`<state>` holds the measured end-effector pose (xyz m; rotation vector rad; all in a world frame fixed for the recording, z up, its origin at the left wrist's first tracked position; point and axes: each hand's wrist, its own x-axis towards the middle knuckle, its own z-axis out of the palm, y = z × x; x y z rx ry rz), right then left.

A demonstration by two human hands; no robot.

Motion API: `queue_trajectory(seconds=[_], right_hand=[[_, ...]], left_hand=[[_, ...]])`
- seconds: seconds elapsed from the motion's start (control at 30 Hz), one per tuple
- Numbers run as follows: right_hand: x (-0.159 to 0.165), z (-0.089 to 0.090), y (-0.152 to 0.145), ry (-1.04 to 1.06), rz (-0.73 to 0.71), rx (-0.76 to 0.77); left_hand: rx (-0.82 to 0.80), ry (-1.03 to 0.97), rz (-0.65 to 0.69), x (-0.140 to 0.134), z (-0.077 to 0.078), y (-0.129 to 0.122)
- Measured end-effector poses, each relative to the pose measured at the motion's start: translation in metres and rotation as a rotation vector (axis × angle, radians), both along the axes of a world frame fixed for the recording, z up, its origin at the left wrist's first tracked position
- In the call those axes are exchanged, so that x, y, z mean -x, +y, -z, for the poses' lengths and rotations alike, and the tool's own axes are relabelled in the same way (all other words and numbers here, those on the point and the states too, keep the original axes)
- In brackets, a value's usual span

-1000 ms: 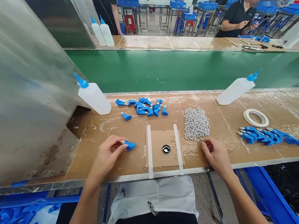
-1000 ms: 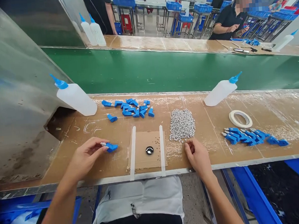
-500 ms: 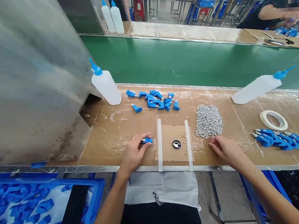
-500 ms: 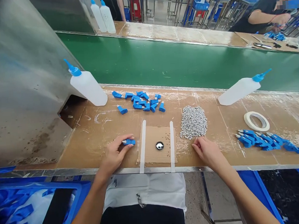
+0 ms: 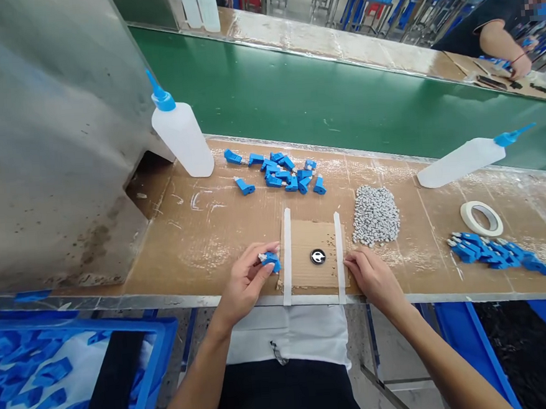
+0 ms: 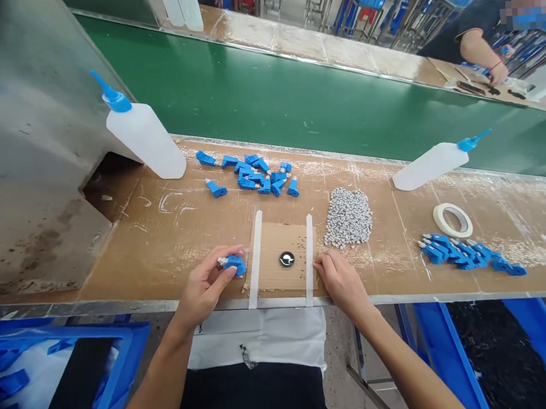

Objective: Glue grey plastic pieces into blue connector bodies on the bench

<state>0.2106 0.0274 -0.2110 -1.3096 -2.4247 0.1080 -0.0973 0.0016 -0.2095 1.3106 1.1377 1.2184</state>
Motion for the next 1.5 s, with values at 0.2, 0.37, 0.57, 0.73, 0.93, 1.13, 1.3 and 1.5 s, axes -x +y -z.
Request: queue_trajectory(seconds=[0.2,0.37,0.57,0.73,0.93,1.13,1.3,1.5], right_hand=[[-0.005,-0.011,0.006,-0.051,-0.048,0.097],[-0.006,-0.024,0.018,-0.008,-0.057,0.304],[0.004,-0.034,0.018,0.044,0.002,0.348],[0.026,-0.04,0.012,-0.039,-0.065,0.195],[0.038,-0.029,0.014,-0.21,-0.102,0.096],[0.039,-0.026,0.016,-0.285,-0.111,0.067],[0.041,-0.028,0.016,-0.294,-0.135,0.053],[0.041,-0.026,0.015,-0.241,-0.118,0.083]], left_hand=[[-0.009,0.006,0.015,0.003,0.002,0.002],[0.03,-0.054,-0.02,0.003,0.004,0.0],[0.042,-0.079,-0.007,0.003,0.002,-0.001],[0.05,-0.094,0.009,0.003,0.001,-0.002],[0.036,-0.088,0.036,0.003,0.002,-0.002],[0.024,-0.045,0.034,0.004,0.003,-0.002],[0.029,-0.016,0.043,0.005,0.002,-0.003],[0.019,-0.028,0.058,0.005,0.002,-0.003]])
